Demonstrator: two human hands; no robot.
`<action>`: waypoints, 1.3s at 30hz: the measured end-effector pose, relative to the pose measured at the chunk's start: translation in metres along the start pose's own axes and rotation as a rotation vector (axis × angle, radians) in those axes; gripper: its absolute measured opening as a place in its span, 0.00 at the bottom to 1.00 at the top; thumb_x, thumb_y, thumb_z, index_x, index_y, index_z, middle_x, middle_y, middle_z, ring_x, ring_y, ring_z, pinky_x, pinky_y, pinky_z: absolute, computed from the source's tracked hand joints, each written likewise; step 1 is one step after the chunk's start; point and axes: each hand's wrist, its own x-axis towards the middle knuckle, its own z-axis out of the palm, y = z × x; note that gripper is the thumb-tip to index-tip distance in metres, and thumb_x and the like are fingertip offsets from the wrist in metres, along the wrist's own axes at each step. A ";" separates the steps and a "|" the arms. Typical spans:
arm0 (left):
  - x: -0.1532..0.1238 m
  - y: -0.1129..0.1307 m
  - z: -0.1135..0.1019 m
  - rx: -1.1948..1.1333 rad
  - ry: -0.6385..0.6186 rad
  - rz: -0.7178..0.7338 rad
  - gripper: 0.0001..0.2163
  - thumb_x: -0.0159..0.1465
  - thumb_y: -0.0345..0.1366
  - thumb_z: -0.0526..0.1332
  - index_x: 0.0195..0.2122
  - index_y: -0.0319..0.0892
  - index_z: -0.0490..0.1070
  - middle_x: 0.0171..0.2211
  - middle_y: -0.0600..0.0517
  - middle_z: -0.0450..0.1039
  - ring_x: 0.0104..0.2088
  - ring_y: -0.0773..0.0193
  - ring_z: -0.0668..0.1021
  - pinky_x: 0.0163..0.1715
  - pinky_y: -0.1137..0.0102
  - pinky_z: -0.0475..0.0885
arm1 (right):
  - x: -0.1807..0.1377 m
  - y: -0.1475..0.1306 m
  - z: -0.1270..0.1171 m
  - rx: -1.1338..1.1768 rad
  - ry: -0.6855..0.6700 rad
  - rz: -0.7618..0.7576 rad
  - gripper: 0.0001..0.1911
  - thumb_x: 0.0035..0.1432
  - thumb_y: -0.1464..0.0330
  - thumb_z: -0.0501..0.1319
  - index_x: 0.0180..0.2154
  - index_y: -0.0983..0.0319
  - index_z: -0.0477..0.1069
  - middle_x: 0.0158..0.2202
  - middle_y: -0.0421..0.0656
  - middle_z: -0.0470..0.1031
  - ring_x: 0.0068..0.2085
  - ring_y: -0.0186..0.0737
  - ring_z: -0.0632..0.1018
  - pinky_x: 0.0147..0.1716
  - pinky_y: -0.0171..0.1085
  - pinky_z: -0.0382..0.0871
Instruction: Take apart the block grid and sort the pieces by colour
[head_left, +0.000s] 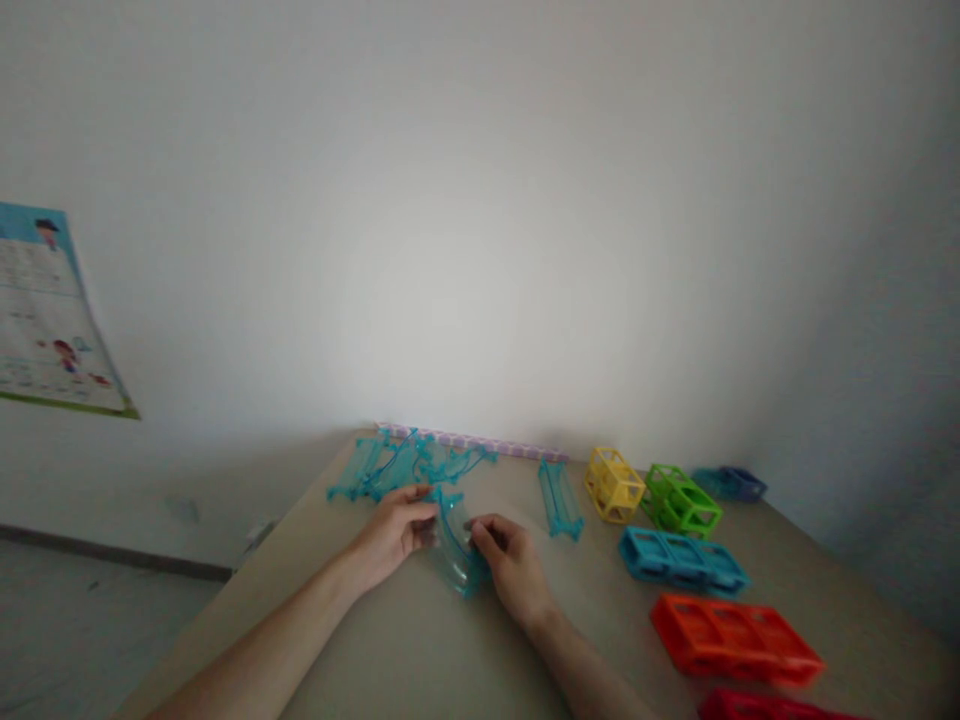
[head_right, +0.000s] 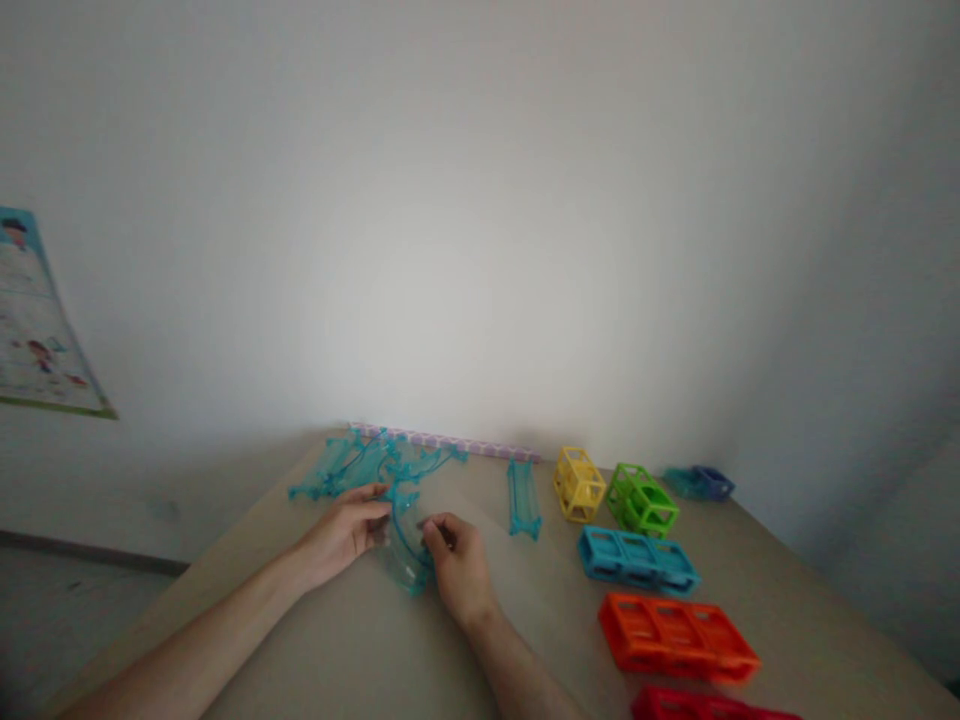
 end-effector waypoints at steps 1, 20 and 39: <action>0.000 0.002 -0.001 -0.046 -0.011 -0.015 0.11 0.50 0.33 0.65 0.35 0.40 0.69 0.25 0.55 0.70 0.23 0.69 0.74 0.25 0.71 0.73 | -0.001 -0.001 0.001 -0.008 -0.009 0.009 0.14 0.55 0.59 0.59 0.27 0.62 0.74 0.22 0.40 0.72 0.25 0.36 0.71 0.25 0.32 0.63; 0.004 -0.003 -0.005 -0.082 0.147 0.063 0.14 0.50 0.43 0.69 0.29 0.38 0.73 0.23 0.55 0.70 0.21 0.70 0.72 0.16 0.77 0.65 | -0.003 -0.004 0.000 0.542 -0.071 0.200 0.23 0.56 0.51 0.56 0.32 0.65 0.75 0.30 0.47 0.75 0.30 0.40 0.75 0.28 0.36 0.69; 0.003 -0.013 -0.002 -0.067 0.015 0.005 0.14 0.53 0.42 0.68 0.33 0.40 0.67 0.25 0.52 0.74 0.20 0.65 0.75 0.17 0.71 0.72 | -0.008 -0.015 0.002 0.665 -0.198 0.197 0.13 0.48 0.60 0.69 0.27 0.64 0.75 0.24 0.39 0.71 0.22 0.29 0.67 0.23 0.31 0.62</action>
